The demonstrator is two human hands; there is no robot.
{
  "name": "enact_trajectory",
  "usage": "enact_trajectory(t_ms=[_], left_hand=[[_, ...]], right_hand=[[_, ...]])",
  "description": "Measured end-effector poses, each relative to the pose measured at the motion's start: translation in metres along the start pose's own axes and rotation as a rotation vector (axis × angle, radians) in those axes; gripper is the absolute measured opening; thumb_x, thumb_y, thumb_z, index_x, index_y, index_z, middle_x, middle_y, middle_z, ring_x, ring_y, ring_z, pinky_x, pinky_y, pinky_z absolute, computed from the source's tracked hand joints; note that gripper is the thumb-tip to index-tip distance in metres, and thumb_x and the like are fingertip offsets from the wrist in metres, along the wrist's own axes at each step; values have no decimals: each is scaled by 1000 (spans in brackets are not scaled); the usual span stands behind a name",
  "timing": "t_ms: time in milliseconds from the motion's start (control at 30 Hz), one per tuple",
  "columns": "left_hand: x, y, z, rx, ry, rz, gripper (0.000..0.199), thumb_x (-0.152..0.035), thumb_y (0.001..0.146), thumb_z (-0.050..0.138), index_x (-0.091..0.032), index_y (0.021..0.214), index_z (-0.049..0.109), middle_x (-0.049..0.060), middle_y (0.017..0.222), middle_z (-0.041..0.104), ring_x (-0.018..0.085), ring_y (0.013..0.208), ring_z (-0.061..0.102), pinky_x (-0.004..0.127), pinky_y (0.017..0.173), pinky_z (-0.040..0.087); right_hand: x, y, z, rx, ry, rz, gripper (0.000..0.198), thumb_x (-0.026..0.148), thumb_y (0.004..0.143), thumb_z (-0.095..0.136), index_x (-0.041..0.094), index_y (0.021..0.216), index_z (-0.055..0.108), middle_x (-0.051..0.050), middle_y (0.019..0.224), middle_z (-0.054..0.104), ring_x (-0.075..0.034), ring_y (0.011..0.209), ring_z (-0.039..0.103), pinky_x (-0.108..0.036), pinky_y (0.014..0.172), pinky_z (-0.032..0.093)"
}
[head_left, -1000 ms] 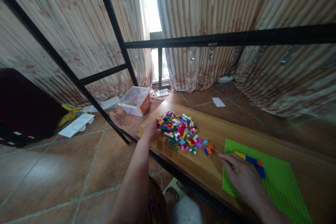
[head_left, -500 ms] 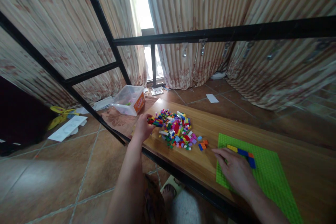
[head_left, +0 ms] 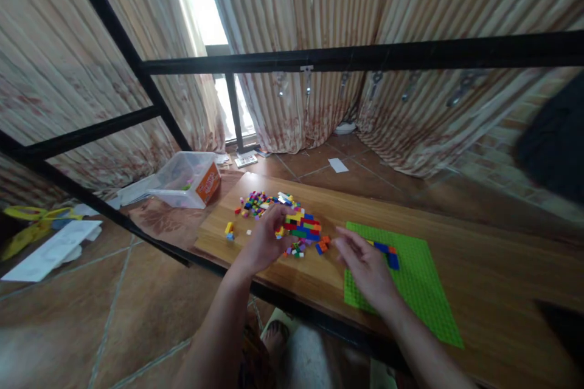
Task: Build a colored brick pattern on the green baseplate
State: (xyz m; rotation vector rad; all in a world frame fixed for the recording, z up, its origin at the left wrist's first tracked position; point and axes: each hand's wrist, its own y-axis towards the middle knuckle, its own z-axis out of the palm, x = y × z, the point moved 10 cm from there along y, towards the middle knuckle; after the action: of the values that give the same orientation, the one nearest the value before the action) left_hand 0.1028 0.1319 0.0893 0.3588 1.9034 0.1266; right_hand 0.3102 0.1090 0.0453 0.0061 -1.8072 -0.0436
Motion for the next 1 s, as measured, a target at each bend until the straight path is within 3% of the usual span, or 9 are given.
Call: enact_trajectory(t_ms=[200,267,367,500,633,833,1000], left_hand=[[-18,6,55,169,-210,-29,44,-18,72,69,-20,114,56,10,117,62,23,107,61,33,91,50],[-18,9,63,107,-333,-67,52,-19,73,68,-20,122,51,9,118,62,21,104,63,32,88,52],[-14,12,75,-62,-445,-130,54,-25,75,68,-21,125,49,9,120,62,19,101,63,28,84,52],[-9,13,96,-201,-364,-171,30,-40,84,58,-17,102,59,4,92,68,15,82,62,24,72,50],[-14,13,92,-397,-176,-151,24,-40,86,52,-17,79,56,-1,70,59,12,66,55,22,63,43],[-30,20,103,-397,-129,-149,22,-34,87,49,-19,70,51,-3,62,53,11,59,51,21,58,39],[-24,24,111,-398,-188,-176,23,-35,84,52,-18,68,52,-4,61,54,11,58,51,21,58,40]], right_hand=[[-2,4,4,-36,143,15,43,50,81,58,19,110,65,-2,75,67,-15,60,58,-27,54,46],[-5,6,0,-77,197,31,42,50,82,56,18,108,65,0,67,64,-14,54,55,-26,51,44],[-5,8,-6,-152,284,28,38,49,83,54,19,103,64,0,70,65,-14,54,55,-27,52,44],[3,8,-7,-168,213,-39,34,47,87,48,21,101,64,-2,77,67,-16,64,59,-28,60,47],[11,5,-9,-194,-12,-84,33,43,93,40,21,97,65,-4,80,68,-18,75,61,-31,71,47],[13,3,-21,-270,-138,-106,40,42,97,29,21,99,63,-6,80,68,-18,74,60,-30,69,43],[12,2,-29,-286,-165,-75,42,44,97,29,19,96,63,-7,81,68,-19,72,60,-30,67,42]])
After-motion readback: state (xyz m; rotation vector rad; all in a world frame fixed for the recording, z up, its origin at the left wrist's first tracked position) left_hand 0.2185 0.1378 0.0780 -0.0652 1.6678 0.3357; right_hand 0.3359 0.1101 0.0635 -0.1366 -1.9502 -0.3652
